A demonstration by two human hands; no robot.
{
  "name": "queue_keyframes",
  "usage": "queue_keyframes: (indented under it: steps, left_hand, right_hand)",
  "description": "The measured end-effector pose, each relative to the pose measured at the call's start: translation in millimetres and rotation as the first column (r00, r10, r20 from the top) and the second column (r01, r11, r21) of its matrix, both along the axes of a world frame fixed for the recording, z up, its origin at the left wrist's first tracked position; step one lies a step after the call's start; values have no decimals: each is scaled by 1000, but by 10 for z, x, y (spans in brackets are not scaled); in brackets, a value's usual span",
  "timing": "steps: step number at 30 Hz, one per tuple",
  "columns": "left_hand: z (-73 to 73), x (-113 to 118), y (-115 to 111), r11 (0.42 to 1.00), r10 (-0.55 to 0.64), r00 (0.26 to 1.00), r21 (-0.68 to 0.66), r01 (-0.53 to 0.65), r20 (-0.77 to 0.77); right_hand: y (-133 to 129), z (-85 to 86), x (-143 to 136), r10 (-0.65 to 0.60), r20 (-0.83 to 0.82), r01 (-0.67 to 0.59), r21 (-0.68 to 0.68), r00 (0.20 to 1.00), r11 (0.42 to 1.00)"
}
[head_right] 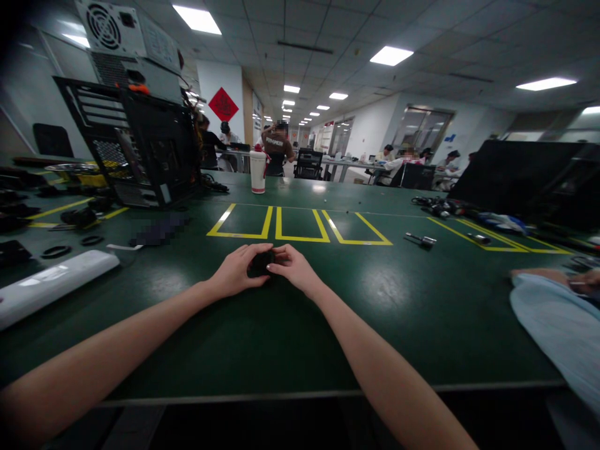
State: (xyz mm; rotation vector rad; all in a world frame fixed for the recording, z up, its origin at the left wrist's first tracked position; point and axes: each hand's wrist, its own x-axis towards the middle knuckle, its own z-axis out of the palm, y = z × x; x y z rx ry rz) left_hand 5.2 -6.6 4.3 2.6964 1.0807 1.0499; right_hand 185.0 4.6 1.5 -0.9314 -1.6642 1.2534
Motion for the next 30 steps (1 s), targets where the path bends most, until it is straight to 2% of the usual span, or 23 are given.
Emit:
queue_keyframes:
  steps: [8,14,21,26,30]
  left_hand:
    - [7,4,0,1000,-7,1000,-5,7,13]
    - [12,3,-6,1000,6,1000,-12,-6,0]
    - [9,13,3,1000,1,1000,3,-1,10]
    - [2,7,11,1000,2,1000,0,-2,7]
    - [-3,5,12,1000,11,1000,-5,-11,4]
  right_hand:
    - [11,-16,-36,-57,-42,61,112,998,992]
    - [39,-44,-14,-76,25,76,1,997,997]
    - [-2,-9,-6,-17,-32,18,53,999,998]
    - [-13,19,-36,-70,-39,74,130,997,989]
    - [3,3,-24,-97,11,96,92,995,991]
